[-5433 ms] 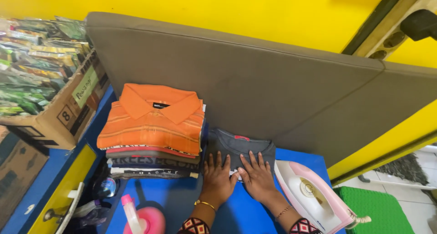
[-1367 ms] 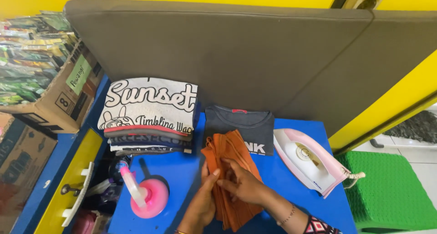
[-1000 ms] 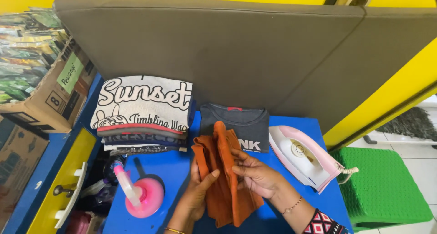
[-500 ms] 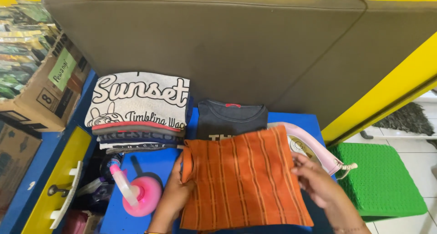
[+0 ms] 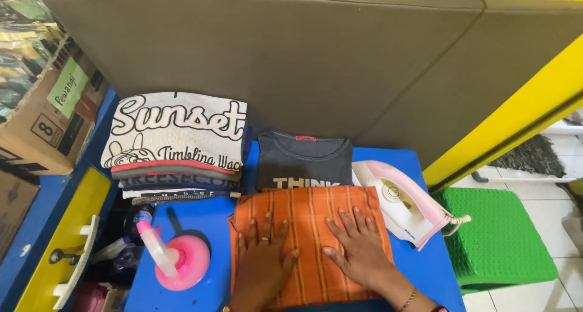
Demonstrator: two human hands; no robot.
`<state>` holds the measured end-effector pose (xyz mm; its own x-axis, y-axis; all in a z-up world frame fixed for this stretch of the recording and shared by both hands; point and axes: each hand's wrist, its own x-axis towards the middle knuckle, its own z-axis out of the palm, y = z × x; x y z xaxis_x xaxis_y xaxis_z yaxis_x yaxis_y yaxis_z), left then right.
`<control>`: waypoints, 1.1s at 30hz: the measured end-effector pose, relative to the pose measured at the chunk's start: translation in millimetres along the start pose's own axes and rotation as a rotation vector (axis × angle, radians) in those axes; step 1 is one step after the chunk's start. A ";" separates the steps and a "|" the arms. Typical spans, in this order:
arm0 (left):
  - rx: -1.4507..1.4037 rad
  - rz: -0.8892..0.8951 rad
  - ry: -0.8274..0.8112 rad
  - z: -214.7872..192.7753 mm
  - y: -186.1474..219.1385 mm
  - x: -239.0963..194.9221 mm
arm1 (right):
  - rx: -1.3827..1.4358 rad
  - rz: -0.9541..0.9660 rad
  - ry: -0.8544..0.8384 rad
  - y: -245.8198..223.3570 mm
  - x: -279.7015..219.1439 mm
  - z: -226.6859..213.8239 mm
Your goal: Ironing and folding t-shirts on a blue table
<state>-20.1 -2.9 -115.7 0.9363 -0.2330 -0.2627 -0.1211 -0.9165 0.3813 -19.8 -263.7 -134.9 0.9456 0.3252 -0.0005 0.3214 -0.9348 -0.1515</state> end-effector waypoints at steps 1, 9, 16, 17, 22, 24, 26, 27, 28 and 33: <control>-0.027 0.004 0.022 -1.0 -0.9 -2.9 | 0.040 0.102 -0.175 -6.9 0.3 -9.6; -0.071 0.020 0.032 0.3 -3.7 -1.0 | 0.030 0.163 -0.266 -5.0 -3.8 0.5; -0.086 0.121 0.494 -4.7 -39.3 46.8 | 0.059 0.138 -0.184 -1.9 -3.3 7.8; -0.032 0.074 0.544 3.8 -50.4 56.7 | 0.064 0.130 -0.167 -1.6 -4.7 9.5; -0.159 0.052 0.633 -17.2 -37.5 19.3 | 0.196 -0.041 0.083 -29.7 30.0 -16.2; -0.231 -0.045 0.591 3.6 -42.3 8.5 | 0.283 -0.219 0.289 -49.3 58.0 -18.9; -0.217 -0.089 0.734 44.2 -55.5 6.6 | 0.303 -0.363 0.400 -73.1 89.7 -19.3; -0.212 -0.093 0.742 52.3 -58.3 6.1 | 0.306 -0.371 0.404 -85.0 104.1 -20.7; -0.251 -0.138 0.746 60.3 -61.3 5.8 | 0.288 -0.346 0.248 -97.2 118.3 -22.2; -0.607 -0.112 0.729 18.5 -54.0 5.4 | 0.250 -0.231 -0.076 -124.8 158.3 -15.2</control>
<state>-14.6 39.3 -154.1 0.9319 0.2933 0.2134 -0.0188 -0.5484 0.8360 90.6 -97.7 -101.0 0.8400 0.5426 -0.0105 0.4953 -0.7744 -0.3937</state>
